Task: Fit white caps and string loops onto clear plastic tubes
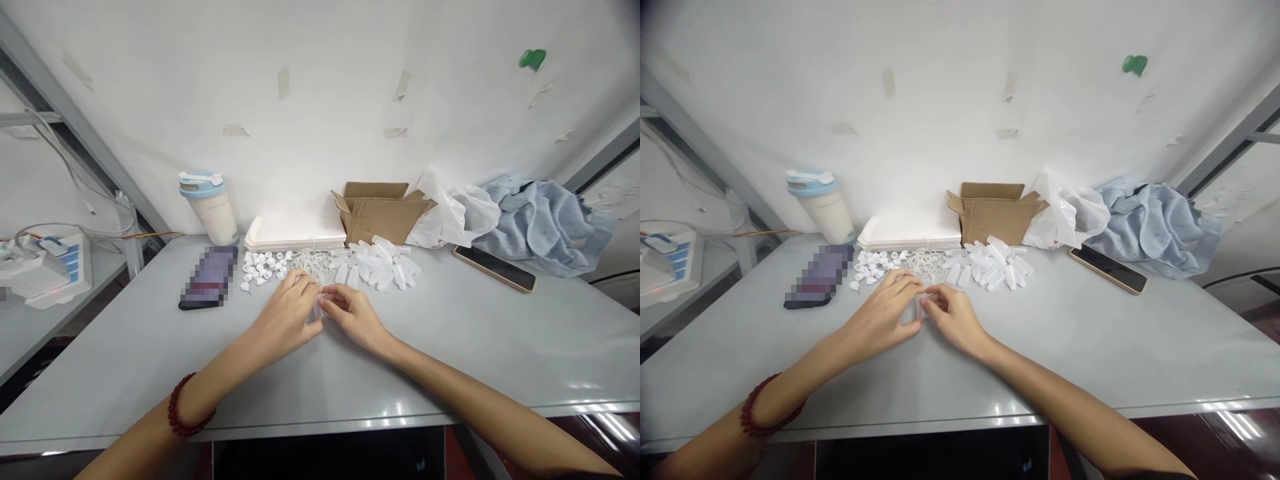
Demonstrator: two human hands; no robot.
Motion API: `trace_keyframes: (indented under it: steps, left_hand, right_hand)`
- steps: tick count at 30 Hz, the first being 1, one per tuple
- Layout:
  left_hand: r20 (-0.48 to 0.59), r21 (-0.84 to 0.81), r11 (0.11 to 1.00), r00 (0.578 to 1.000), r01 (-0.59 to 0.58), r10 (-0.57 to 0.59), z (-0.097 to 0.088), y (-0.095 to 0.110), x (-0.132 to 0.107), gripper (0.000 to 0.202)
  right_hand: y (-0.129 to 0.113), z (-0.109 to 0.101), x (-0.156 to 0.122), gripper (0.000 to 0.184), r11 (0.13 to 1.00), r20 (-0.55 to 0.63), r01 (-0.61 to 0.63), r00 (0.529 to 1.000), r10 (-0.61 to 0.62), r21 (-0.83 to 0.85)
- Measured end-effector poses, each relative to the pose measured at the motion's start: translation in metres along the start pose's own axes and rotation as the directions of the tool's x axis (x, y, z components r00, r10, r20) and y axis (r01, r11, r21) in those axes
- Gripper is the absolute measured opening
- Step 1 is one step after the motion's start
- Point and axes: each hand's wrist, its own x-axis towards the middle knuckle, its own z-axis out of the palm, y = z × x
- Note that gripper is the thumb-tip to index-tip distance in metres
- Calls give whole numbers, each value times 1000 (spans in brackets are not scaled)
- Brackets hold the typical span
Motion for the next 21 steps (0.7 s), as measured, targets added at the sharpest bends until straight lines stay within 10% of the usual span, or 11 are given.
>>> trace_keyframes:
  steps: [21]
  left_hand:
    - [268, -90, 977, 950, 191, -161, -32, -48, -67, 34]
  right_hand:
    - [-19, -18, 1, 18, 971, -23, 72, 997, -79, -229]
